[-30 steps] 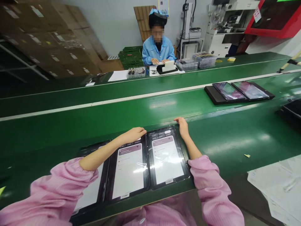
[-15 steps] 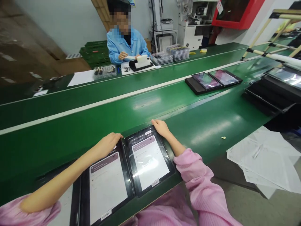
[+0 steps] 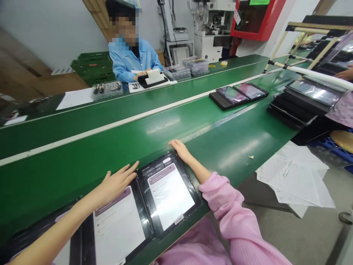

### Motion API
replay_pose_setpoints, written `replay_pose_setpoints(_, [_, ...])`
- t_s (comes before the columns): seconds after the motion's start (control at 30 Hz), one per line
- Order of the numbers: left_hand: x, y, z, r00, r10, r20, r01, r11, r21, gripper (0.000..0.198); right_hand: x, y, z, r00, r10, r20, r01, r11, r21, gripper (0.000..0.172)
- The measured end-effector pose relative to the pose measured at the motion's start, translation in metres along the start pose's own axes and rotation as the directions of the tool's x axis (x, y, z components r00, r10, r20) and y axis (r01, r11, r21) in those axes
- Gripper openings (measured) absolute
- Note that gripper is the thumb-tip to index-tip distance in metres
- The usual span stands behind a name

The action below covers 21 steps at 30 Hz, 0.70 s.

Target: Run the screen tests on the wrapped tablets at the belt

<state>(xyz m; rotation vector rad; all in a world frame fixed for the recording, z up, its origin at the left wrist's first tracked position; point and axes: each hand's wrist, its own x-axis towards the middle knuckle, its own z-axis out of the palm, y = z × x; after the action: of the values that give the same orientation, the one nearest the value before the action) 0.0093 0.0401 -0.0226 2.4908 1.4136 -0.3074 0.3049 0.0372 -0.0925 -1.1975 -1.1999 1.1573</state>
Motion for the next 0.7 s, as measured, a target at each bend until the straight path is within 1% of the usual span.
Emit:
replay_pose_setpoints(0.03, [-0.001, -0.007, -0.003, 0.999, -0.032, 0.022, 0.032, 0.999, -0.041, 0.062, -0.001, 0.001, 0.001, 1.000, -0.007, -0.005, 0.007, 1.000, -0.011, 0.042])
replay_pose_setpoints(0.07, [-0.001, -0.013, -0.005, 0.997, -0.057, 0.044, 0.061, 0.994, -0.092, 0.064, -0.002, 0.002, 0.002, 1.000, -0.013, 0.001, 0.013, 1.000, -0.023, 0.040])
replay_pose_setpoints(0.13, [-0.003, -0.021, -0.009, 0.995, -0.066, 0.076, 0.080, 0.976, -0.203, 0.068, -0.005, 0.005, 0.004, 0.999, -0.026, 0.022, 0.027, 0.998, -0.056, 0.049])
replay_pose_setpoints(0.2, [-0.005, -0.021, -0.010, 0.997, -0.047, 0.066, 0.064, 0.956, -0.287, 0.071, -0.007, 0.007, 0.004, 0.999, -0.039, 0.022, 0.041, 0.995, -0.095, 0.059])
replay_pose_setpoints(0.27, [-0.009, -0.017, -0.009, 0.999, -0.039, 0.036, 0.049, 0.945, -0.322, 0.074, -0.008, 0.010, 0.003, 0.999, -0.044, 0.010, 0.045, 0.991, -0.123, 0.064])
replay_pose_setpoints(0.33, [-0.015, -0.019, -0.010, 0.999, -0.042, 0.027, 0.048, 0.940, -0.338, 0.073, -0.007, 0.013, -0.001, 0.999, -0.037, 0.002, 0.037, 0.991, -0.131, 0.064])
replay_pose_setpoints(0.4, [-0.027, -0.032, -0.013, 0.997, -0.067, 0.033, 0.074, 0.946, -0.316, 0.070, -0.005, 0.016, -0.005, 0.999, -0.032, -0.003, 0.031, 0.991, -0.130, 0.062])
replay_pose_setpoints(0.47, [-0.044, -0.056, -0.016, 0.986, -0.154, 0.064, 0.164, 0.960, -0.226, 0.063, -0.004, 0.019, -0.008, 0.999, -0.035, -0.008, 0.034, 0.991, -0.128, 0.060])
replay_pose_setpoints(0.53, [-0.064, -0.083, -0.019, 0.956, -0.272, 0.110, 0.285, 0.951, -0.117, 0.057, -0.004, 0.023, -0.010, 0.999, -0.046, -0.015, 0.044, 0.991, -0.124, 0.060])
replay_pose_setpoints(0.6, [-0.083, -0.105, -0.019, 0.922, -0.354, 0.159, 0.368, 0.927, -0.068, 0.051, -0.003, 0.025, -0.010, 0.998, -0.060, -0.024, 0.057, 0.991, -0.117, 0.060])
replay_pose_setpoints(0.63, [-0.090, -0.112, -0.017, 0.914, -0.370, 0.168, 0.385, 0.920, -0.069, 0.049, -0.002, 0.026, -0.009, 0.997, -0.067, -0.029, 0.064, 0.991, -0.114, 0.059])
replay_pose_setpoints(0.7, [-0.101, -0.117, -0.012, 0.911, -0.382, 0.156, 0.397, 0.914, -0.081, 0.049, 0.000, 0.026, -0.010, 0.996, -0.080, -0.040, 0.076, 0.991, -0.113, 0.059])
